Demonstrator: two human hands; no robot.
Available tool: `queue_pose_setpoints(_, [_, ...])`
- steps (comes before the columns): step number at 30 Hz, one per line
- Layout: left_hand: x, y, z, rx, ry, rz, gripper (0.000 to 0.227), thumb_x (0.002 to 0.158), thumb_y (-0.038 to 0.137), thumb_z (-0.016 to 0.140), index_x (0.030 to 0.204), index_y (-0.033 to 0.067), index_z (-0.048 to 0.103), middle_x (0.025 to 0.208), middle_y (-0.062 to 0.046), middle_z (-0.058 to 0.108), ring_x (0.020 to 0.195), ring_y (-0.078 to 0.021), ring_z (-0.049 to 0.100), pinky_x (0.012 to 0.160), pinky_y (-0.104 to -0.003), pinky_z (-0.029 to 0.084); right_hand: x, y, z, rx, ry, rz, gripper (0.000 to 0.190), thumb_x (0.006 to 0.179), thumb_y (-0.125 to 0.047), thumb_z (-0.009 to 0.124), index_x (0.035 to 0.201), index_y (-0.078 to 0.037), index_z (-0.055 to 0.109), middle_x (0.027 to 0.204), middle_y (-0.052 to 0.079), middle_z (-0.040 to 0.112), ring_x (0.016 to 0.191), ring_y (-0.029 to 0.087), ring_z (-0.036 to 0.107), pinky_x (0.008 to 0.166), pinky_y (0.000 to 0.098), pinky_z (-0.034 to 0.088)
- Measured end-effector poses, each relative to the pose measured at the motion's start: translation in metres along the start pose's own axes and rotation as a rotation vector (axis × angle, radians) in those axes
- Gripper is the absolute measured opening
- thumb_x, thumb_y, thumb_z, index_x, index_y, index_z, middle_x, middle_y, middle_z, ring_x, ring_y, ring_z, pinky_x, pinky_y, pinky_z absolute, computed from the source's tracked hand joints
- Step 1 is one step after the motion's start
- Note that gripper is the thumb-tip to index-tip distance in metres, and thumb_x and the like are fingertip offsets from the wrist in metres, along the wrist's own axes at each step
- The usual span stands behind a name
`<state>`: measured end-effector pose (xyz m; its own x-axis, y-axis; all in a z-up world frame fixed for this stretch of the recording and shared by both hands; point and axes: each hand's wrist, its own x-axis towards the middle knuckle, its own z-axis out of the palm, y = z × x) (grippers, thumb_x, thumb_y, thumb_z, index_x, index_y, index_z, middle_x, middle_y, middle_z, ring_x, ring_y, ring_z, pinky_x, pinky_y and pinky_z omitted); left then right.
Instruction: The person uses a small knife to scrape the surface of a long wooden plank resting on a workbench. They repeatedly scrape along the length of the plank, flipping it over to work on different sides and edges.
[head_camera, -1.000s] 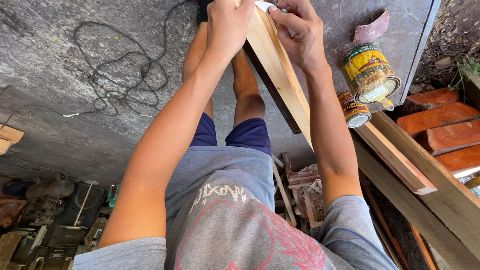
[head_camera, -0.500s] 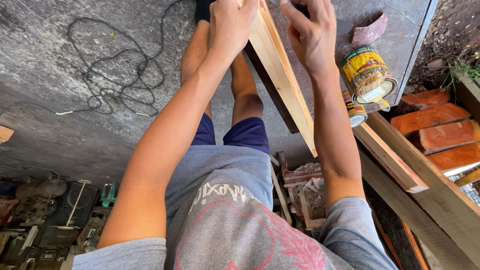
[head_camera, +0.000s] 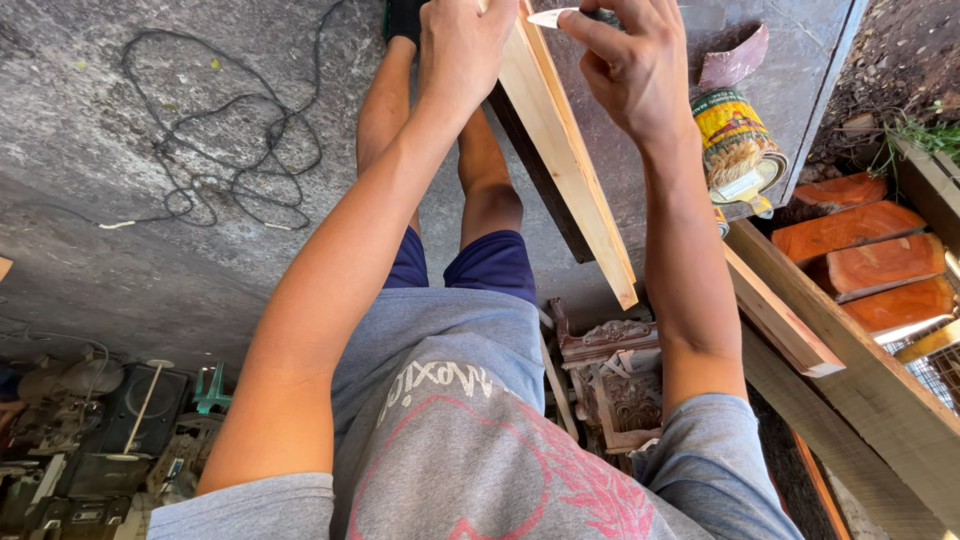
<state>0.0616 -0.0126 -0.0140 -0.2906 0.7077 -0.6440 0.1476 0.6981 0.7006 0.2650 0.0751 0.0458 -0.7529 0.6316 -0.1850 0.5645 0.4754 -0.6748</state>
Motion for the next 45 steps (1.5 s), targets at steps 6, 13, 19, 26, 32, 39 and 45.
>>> queue_pose_setpoints(6, [-0.001, 0.003, -0.003, -0.006, 0.003, 0.011, 0.038, 0.1, 0.034, 0.061, 0.087, -0.0017, 0.061, 0.06, -0.009, 0.067, 0.052, -0.0188, 0.073, 0.044, -0.033, 0.053, 0.003, 0.0, 0.009, -0.001, 0.028, 0.022, 0.053, 0.076, 0.013, 0.065, 0.123, -0.01, 0.076, 0.121, 0.011, 0.067, 0.114, 0.033, 0.061, 0.096, 0.0455, 0.048])
queue_pose_setpoints(13, [-0.002, 0.011, -0.007, -0.002, -0.026, -0.08, 0.036, 0.098, 0.031, 0.06, 0.086, -0.0025, 0.061, 0.059, -0.011, 0.067, 0.051, -0.0203, 0.073, 0.044, -0.035, 0.051, 0.004, 0.001, 0.01, -0.028, 0.02, 0.05, 0.047, 0.082, 0.01, 0.07, 0.124, -0.012, 0.077, 0.118, 0.01, 0.067, 0.11, 0.033, 0.062, 0.094, 0.0458, 0.048])
queue_pose_setpoints(19, [-0.002, 0.012, -0.007, -0.026, -0.009, -0.009, 0.035, 0.1, 0.029, 0.06, 0.086, -0.0026, 0.06, 0.063, -0.01, 0.07, 0.055, -0.0207, 0.075, 0.046, -0.034, 0.054, 0.004, 0.001, 0.006, -0.082, 0.01, -0.025, 0.052, 0.08, 0.009, 0.067, 0.126, -0.012, 0.075, 0.129, 0.008, 0.067, 0.117, 0.032, 0.062, 0.098, 0.045, 0.048])
queue_pose_setpoints(26, [-0.001, 0.006, -0.005, -0.01, -0.029, -0.001, 0.034, 0.101, 0.029, 0.059, 0.085, -0.0011, 0.06, 0.058, -0.009, 0.065, 0.05, -0.0176, 0.073, 0.042, -0.032, 0.05, 0.003, 0.004, 0.0, -0.064, -0.063, -0.013, 0.047, 0.081, 0.007, 0.069, 0.122, -0.014, 0.076, 0.124, 0.005, 0.068, 0.115, 0.029, 0.063, 0.098, 0.0445, 0.049])
queue_pose_setpoints(32, [-0.001, 0.004, -0.004, -0.056, -0.019, 0.011, 0.037, 0.102, 0.029, 0.061, 0.082, -0.0023, 0.056, 0.056, -0.008, 0.063, 0.049, -0.0147, 0.071, 0.043, -0.031, 0.048, 0.007, 0.004, -0.006, -0.081, -0.027, -0.042, 0.048, 0.08, 0.006, 0.07, 0.123, -0.014, 0.078, 0.116, 0.007, 0.069, 0.104, 0.027, 0.066, 0.088, 0.0424, 0.049])
queue_pose_setpoints(39, [-0.001, 0.007, -0.007, -0.044, -0.006, 0.024, 0.04, 0.1, 0.029, 0.062, 0.078, -0.0032, 0.056, 0.053, -0.007, 0.06, 0.045, -0.0135, 0.066, 0.042, -0.032, 0.044, 0.002, 0.008, -0.003, -0.028, -0.042, -0.061, 0.042, 0.078, 0.011, 0.064, 0.111, -0.011, 0.075, 0.106, 0.006, 0.072, 0.094, 0.026, 0.069, 0.084, 0.0413, 0.053])
queue_pose_setpoints(45, [0.0, 0.005, -0.006, -0.01, -0.001, 0.009, 0.043, 0.099, 0.028, 0.065, 0.073, -0.0044, 0.053, 0.052, -0.01, 0.054, 0.044, -0.0153, 0.058, 0.044, -0.036, 0.042, -0.006, 0.03, 0.026, 0.182, 0.046, 0.176, 0.012, 0.094, 0.009, 0.071, 0.091, 0.0, 0.064, 0.08, 0.014, 0.058, 0.071, 0.028, 0.059, 0.068, 0.0371, 0.046])
